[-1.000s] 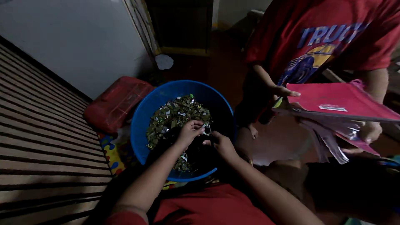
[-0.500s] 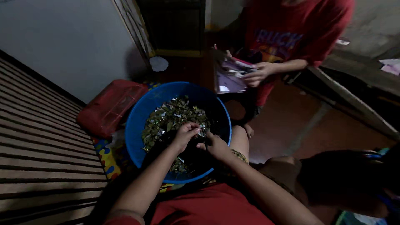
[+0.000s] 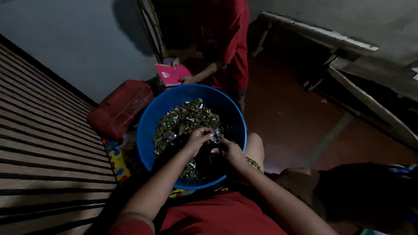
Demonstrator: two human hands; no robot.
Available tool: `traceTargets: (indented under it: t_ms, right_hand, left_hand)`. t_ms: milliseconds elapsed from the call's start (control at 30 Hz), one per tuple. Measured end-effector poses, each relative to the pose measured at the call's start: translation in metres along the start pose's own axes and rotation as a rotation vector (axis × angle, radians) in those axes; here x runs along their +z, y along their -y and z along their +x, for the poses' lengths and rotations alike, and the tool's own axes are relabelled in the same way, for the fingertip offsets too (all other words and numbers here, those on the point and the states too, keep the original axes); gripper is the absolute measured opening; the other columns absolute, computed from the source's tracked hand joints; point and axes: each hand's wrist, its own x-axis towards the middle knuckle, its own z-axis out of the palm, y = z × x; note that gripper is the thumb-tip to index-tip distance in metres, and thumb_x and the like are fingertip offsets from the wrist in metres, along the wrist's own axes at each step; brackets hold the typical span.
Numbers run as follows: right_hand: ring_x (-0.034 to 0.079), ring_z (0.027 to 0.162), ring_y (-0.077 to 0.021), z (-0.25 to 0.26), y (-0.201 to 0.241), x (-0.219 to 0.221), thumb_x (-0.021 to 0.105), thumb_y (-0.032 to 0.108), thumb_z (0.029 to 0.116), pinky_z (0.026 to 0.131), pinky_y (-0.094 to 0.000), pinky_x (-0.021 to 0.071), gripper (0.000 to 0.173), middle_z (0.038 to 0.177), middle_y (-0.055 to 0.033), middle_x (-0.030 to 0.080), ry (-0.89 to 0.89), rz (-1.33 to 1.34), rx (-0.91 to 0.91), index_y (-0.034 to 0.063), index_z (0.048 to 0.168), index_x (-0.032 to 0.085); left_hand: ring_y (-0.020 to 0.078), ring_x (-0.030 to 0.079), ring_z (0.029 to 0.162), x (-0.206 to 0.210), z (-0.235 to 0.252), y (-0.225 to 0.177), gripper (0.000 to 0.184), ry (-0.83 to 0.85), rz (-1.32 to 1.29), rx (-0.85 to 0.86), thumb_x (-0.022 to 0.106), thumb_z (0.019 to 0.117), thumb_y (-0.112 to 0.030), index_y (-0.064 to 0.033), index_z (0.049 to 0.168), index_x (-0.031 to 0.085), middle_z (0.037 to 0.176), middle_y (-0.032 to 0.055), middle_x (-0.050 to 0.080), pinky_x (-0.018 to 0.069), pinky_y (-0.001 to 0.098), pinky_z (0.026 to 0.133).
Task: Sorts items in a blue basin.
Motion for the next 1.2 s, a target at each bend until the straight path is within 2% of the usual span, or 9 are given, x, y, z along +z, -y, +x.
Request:
traceTargets:
  t_ms: [200, 333, 400, 533, 633, 867, 1067, 1133, 1200]
  right_hand:
    - [0.066, 0.086, -0.0295, -0.0002, 0.0028, -0.0016, 0.065, 0.058, 0.0937, 0.080, -0.0527, 0.0531, 0.055, 0.091, -0.0126, 0.066, 0.029, -0.014, 0.011, 0.0063, 0.113, 0.064]
    - [0.064, 0.101, -0.0343, 0.0013, 0.0038, -0.0022, 0.064, 0.067, 0.0894, 0.089, -0.0566, 0.0512, 0.068, 0.104, -0.0162, 0.066, 0.057, -0.039, 0.049, 0.0080, 0.123, 0.062]
    - [0.064, 0.104, -0.0347, 0.0013, 0.0032, -0.0016, 0.064, 0.068, 0.0895, 0.091, -0.0572, 0.0508, 0.070, 0.107, -0.0167, 0.067, 0.053, -0.038, 0.054, 0.0084, 0.126, 0.062]
    - [0.066, 0.101, -0.0346, 0.0006, 0.0056, -0.0019, 0.063, 0.064, 0.0928, 0.089, -0.0564, 0.0516, 0.064, 0.104, -0.0175, 0.067, 0.061, -0.067, 0.066, 0.0068, 0.122, 0.062]
    - [0.066, 0.091, -0.0316, 0.0004, 0.0032, -0.0004, 0.063, 0.063, 0.0927, 0.083, -0.0542, 0.0526, 0.061, 0.095, -0.0146, 0.066, 0.042, -0.074, 0.038, 0.0066, 0.115, 0.064]
    - [0.066, 0.084, -0.0299, 0.0001, 0.0033, 0.0000, 0.062, 0.060, 0.0949, 0.078, -0.0538, 0.0533, 0.055, 0.088, -0.0126, 0.066, 0.042, -0.071, 0.029, 0.0072, 0.113, 0.064]
    - [0.066, 0.087, -0.0302, 0.0004, 0.0057, -0.0011, 0.063, 0.060, 0.0941, 0.080, -0.0541, 0.0536, 0.057, 0.092, -0.0132, 0.067, 0.068, -0.064, 0.045, 0.0074, 0.115, 0.064]
    - [0.066, 0.089, -0.0305, 0.0005, 0.0065, -0.0020, 0.063, 0.064, 0.0921, 0.081, -0.0547, 0.0531, 0.061, 0.094, -0.0132, 0.066, 0.083, -0.046, 0.064, 0.0086, 0.117, 0.064]
    - [0.065, 0.092, -0.0322, 0.0014, 0.0049, -0.0021, 0.061, 0.069, 0.0904, 0.082, -0.0559, 0.0524, 0.067, 0.097, -0.0143, 0.066, 0.095, -0.053, 0.063, 0.0088, 0.120, 0.062]
  left_hand:
    - [0.0128, 0.066, 0.088, -0.0008, 0.0007, 0.0015, 0.017, -0.006, -0.021, -0.011, 0.062, 0.0997, -0.006, 0.0013, 0.115, 0.064, 0.102, 0.0067, 0.067, 0.0568, 0.0309, 0.081]
    - [0.0122, 0.065, 0.088, -0.0001, -0.0001, -0.0032, 0.017, 0.037, 0.075, -0.015, 0.062, 0.0988, -0.005, 0.0014, 0.114, 0.065, 0.106, 0.0071, 0.066, 0.0563, 0.0291, 0.080]
    - [0.0102, 0.064, 0.087, 0.0007, -0.0003, -0.0038, 0.017, 0.052, 0.122, 0.001, 0.063, 0.0979, -0.006, 0.0008, 0.113, 0.067, 0.105, 0.0058, 0.067, 0.0554, 0.0275, 0.079]
    - [0.0109, 0.064, 0.086, 0.0003, 0.0016, -0.0028, 0.018, 0.004, 0.091, 0.019, 0.066, 0.0957, -0.004, 0.0016, 0.112, 0.063, 0.101, 0.0069, 0.066, 0.0553, 0.0275, 0.079]
    - [0.0125, 0.065, 0.085, -0.0008, 0.0026, -0.0028, 0.023, -0.007, 0.082, 0.004, 0.068, 0.0949, -0.004, 0.0013, 0.114, 0.057, 0.101, 0.0082, 0.065, 0.0562, 0.0292, 0.079]
    - [0.0128, 0.065, 0.081, -0.0018, 0.0034, -0.0013, 0.022, -0.029, 0.079, 0.017, 0.069, 0.0945, -0.004, 0.0014, 0.111, 0.056, 0.095, 0.0075, 0.065, 0.0560, 0.0288, 0.076]
    - [0.0128, 0.065, 0.083, -0.0033, 0.0051, -0.0019, 0.024, -0.118, 0.107, -0.014, 0.071, 0.0948, -0.006, 0.0010, 0.114, 0.058, 0.097, 0.0084, 0.067, 0.0554, 0.0293, 0.077]
    - [0.0131, 0.066, 0.086, -0.0053, 0.0062, -0.0004, 0.028, -0.176, 0.118, 0.007, 0.073, 0.0942, -0.008, 0.0002, 0.118, 0.060, 0.098, 0.0083, 0.069, 0.0551, 0.0307, 0.079]
    - [0.0136, 0.066, 0.084, -0.0066, 0.0072, 0.0006, 0.031, -0.212, 0.068, 0.023, 0.071, 0.0948, -0.007, -0.0008, 0.122, 0.058, 0.099, 0.0085, 0.069, 0.0550, 0.0301, 0.077]
